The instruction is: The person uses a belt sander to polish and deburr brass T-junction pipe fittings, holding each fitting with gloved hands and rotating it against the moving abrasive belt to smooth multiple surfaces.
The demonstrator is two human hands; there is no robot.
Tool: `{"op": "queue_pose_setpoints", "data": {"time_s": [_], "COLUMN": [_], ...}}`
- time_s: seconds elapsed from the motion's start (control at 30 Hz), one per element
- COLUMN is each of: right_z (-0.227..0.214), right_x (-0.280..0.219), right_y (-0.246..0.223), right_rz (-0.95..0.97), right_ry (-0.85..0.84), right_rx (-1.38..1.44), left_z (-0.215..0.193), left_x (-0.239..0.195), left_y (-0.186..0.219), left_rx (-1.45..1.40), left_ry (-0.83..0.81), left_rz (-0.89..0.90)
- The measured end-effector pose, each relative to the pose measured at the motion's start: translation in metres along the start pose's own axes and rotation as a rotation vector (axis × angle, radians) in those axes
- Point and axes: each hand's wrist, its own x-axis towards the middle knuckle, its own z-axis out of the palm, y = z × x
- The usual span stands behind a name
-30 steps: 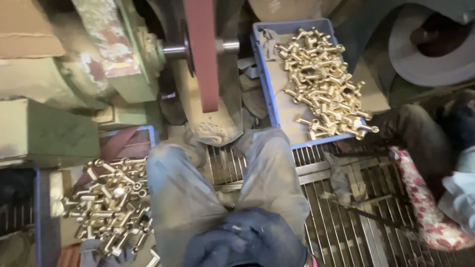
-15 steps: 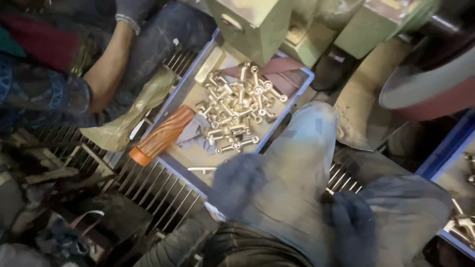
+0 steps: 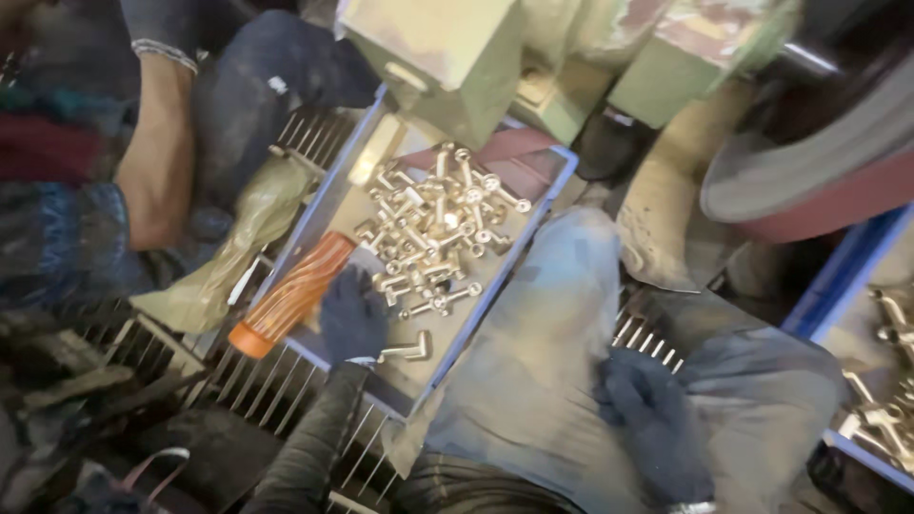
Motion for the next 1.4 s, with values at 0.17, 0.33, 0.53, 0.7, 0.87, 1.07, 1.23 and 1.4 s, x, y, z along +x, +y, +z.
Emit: {"op": "queue_pose_setpoints", "data": {"time_s": [0.17,0.33,0.53,0.7,0.87,1.07,1.23,1.4], "right_z": [0.003,0.001,-0.004,0.003,-0.006,-0.075,-0.187,-0.280], "right_x": [0.001,0.001,-0.010,-0.010,-0.019,-0.012,0.023,0.083], "right_y": [0.004,0.005,0.005,-0.013,-0.011,-0.005,-0.012,-0.010], "right_rz": [-0.004,-0.002,-0.038,-0.062,-0.153,-0.484,-0.362,-0.382], "right_ry": [0.000,-0.014,0.008,-0.032,0.034,0.465,0.905,0.991], "right_rx": [0.087,0.293,0.184,0.304,0.390,0.514,-0.235,-0.905], "left_z": [-0.005,0.012,0.040,0.031,0.029,0.024,0.028,0.049], "left_x": [0.031,0.034,0.009,-0.016,-0.039,-0.007,0.034,0.061], "left_y": [-0.012,-0.039,-0.054,-0.047,-0.011,0.094,0.175,0.196], "left_rx": [0.422,0.478,0.512,0.288,0.059,-0.573,-0.179,-0.006], "left_ry": [-0.055,-0.245,-0.356,-0.354,-0.501,-0.471,-0.463,-0.475], "left_rz": [0.376,0.389,0.122,0.046,-0.146,-0.108,0.396,0.430]}}
